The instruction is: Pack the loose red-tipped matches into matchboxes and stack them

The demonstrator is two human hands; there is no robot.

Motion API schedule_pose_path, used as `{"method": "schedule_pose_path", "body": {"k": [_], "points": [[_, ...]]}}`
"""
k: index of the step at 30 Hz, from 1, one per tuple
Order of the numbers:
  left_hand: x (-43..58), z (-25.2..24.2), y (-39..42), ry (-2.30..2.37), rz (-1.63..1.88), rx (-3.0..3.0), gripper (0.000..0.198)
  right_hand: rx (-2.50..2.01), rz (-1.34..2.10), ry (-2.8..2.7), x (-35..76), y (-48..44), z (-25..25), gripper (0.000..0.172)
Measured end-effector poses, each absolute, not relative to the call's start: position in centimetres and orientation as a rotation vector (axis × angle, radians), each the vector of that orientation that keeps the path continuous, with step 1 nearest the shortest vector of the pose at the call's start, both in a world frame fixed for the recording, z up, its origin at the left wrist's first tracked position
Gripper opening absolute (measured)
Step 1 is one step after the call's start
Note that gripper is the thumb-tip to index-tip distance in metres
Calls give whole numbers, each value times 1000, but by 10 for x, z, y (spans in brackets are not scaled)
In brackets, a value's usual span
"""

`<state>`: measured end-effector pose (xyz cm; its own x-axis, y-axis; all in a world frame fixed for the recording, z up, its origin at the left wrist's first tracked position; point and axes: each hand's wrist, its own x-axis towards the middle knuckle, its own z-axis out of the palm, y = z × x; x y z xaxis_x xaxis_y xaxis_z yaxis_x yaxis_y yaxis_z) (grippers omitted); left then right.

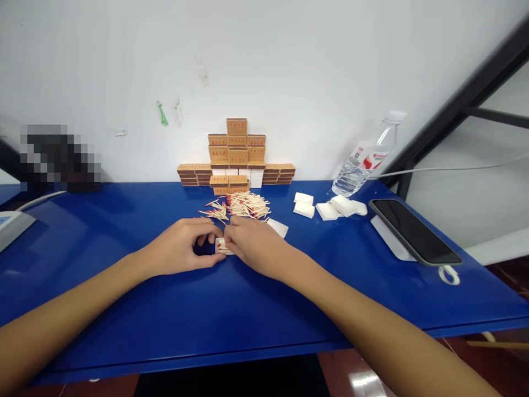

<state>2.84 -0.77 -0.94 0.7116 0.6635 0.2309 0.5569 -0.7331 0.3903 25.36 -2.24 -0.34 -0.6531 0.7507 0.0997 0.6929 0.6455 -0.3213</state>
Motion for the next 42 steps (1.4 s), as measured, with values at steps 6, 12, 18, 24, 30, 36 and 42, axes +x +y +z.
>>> {"method": "schedule_pose_path", "body": {"k": [6, 12, 18, 24, 30, 36, 42], "points": [[27, -10, -7, 938, 565, 2660, 20, -1099, 504, -2666, 260, -25, 10, 12], [20, -2, -4, 1026, 560, 2777, 17, -1342, 143, -2439, 275, -13, 14, 13], [17, 1, -3, 1049, 413, 2734, 27, -1599, 280, -2446, 266, -19, 4, 22], [17, -2, -2, 1011, 388, 2755, 26, -1704, 328, -2595, 266, -23, 5, 16], [18, -2, -3, 983, 391, 2764, 25, -1615, 298, -2675, 281, -20, 13, 16], [22, -6, -7, 965, 429, 2789, 26, -1355, -1, -2748, 260, -34, 8, 12], [24, -10, -9, 910, 494, 2821, 24, -1225, -89, -2805, 243, -35, -9, 8]]}}
